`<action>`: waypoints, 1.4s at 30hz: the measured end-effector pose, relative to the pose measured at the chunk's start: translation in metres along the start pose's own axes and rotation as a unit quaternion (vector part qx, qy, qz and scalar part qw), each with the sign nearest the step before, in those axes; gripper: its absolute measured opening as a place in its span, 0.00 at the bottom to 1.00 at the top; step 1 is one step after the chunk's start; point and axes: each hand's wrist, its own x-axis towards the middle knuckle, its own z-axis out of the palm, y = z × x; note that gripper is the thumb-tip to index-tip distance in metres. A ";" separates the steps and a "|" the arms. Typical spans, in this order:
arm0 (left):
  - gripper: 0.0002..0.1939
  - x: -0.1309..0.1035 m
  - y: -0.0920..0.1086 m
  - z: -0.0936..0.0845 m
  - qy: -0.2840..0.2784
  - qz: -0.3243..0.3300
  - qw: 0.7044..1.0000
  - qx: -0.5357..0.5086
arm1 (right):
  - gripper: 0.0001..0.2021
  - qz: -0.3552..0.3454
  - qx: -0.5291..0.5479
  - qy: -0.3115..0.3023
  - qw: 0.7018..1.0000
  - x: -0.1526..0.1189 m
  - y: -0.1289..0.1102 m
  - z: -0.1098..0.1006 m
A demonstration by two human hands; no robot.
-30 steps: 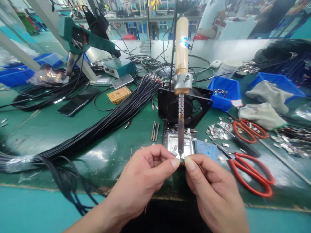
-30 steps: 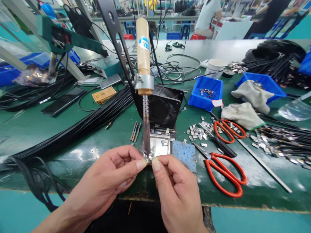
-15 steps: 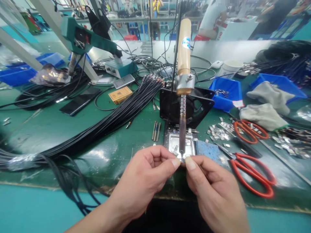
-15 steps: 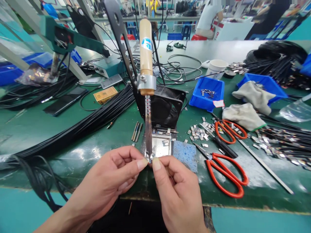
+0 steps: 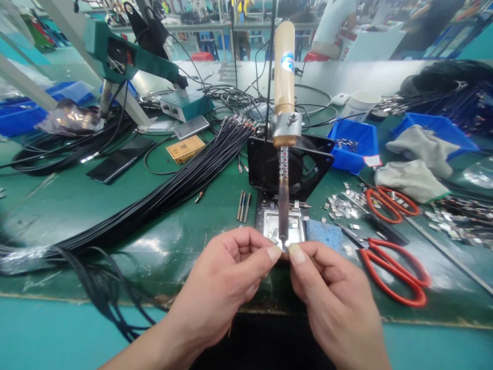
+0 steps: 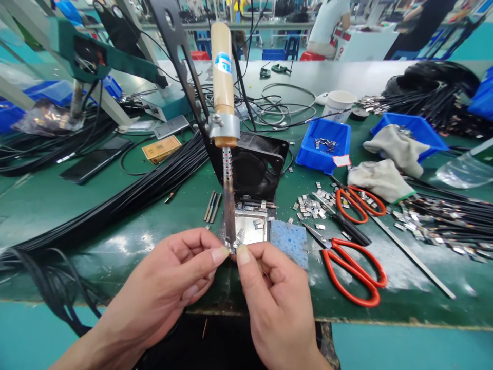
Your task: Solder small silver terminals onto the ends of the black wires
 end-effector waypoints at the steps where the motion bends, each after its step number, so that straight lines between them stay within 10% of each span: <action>1: 0.12 0.000 0.000 0.000 0.000 0.001 1.000 0.000 | 0.19 -0.004 -0.001 -0.001 1.000 0.000 0.001 -0.001; 42: 0.11 -0.003 -0.006 0.001 -0.010 -0.013 0.999 -0.039 | 0.17 0.019 0.018 0.012 1.000 -0.005 0.006 -0.003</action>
